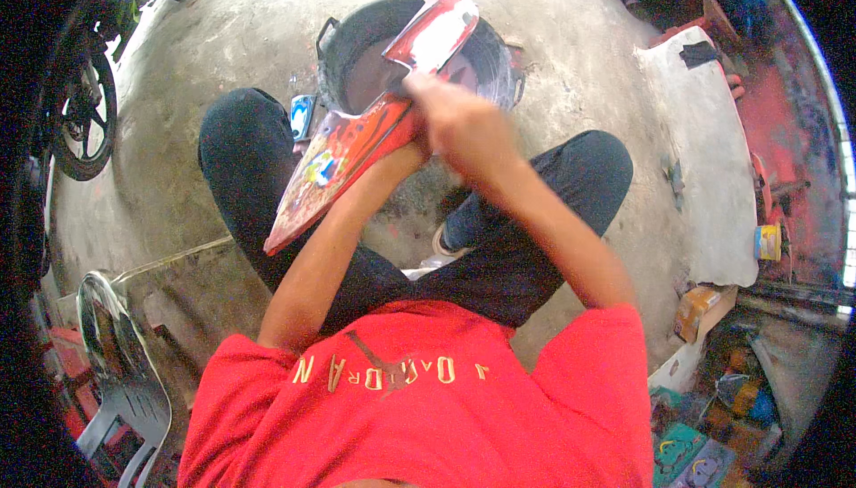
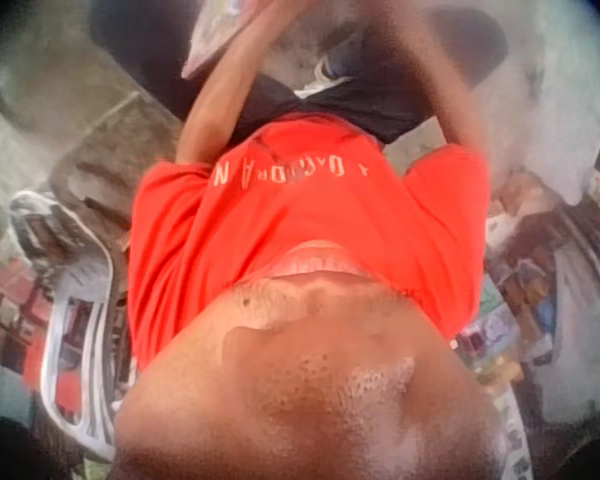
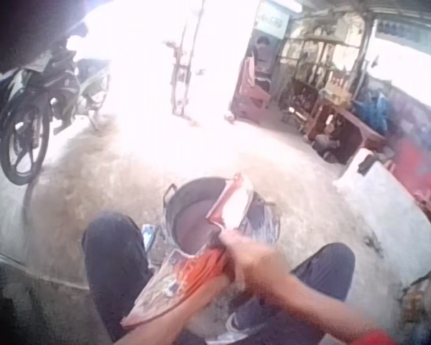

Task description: The person sands a red motorcycle fairing by hand, repeatedly dipping it into a bucket of water and rubbing a sanding block across the surface.

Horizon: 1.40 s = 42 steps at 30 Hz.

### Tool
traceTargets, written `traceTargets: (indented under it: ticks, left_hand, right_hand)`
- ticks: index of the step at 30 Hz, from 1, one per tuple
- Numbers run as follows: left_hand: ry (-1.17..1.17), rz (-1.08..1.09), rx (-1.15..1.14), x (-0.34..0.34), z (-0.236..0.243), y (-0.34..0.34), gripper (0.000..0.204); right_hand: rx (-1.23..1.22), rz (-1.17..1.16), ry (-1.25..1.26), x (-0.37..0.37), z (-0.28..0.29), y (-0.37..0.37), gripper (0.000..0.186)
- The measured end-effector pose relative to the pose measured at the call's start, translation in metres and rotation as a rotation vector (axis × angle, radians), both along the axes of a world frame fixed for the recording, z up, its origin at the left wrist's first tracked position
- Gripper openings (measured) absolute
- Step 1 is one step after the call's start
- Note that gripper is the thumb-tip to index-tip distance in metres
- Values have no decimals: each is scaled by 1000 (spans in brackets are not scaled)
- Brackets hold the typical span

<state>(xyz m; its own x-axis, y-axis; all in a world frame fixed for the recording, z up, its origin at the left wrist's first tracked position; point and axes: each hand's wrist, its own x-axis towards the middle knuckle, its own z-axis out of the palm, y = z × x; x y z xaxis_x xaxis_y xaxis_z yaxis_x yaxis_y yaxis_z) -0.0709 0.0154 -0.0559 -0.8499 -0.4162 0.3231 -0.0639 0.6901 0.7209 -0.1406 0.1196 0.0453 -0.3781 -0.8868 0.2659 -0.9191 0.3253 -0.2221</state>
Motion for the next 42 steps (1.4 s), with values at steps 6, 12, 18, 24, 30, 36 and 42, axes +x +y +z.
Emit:
traceTargets:
  ticks: [6, 12, 18, 24, 30, 36, 42]
  left_hand:
    - [-69, 145, 77, 35, 40, -5, 42]
    - [201, 189, -92, 28, 26, -16, 36]
    - [139, 213, -149, 18, 34, 0, 27]
    - [73, 197, -179, 27, 6, -19, 38]
    - [-38, 155, 39, 23, 61, -8, 34]
    - [172, 212, 76, 19, 45, -10, 18]
    - [164, 214, 129, 22, 66, -17, 24]
  right_hand:
    - [-259, 437, 109, 22, 26, -8, 42]
    - [-345, 524, 21, 45, 25, -18, 42]
    - [-83, 106, -146, -42, 4, -11, 41]
    - [-253, 485, -49, 22, 36, -12, 47]
    - [-119, 171, 41, -48, -1, -13, 46]
    - [-101, 161, 29, -50, 11, -20, 43]
    - [-191, 311, 164, -27, 19, -20, 39]
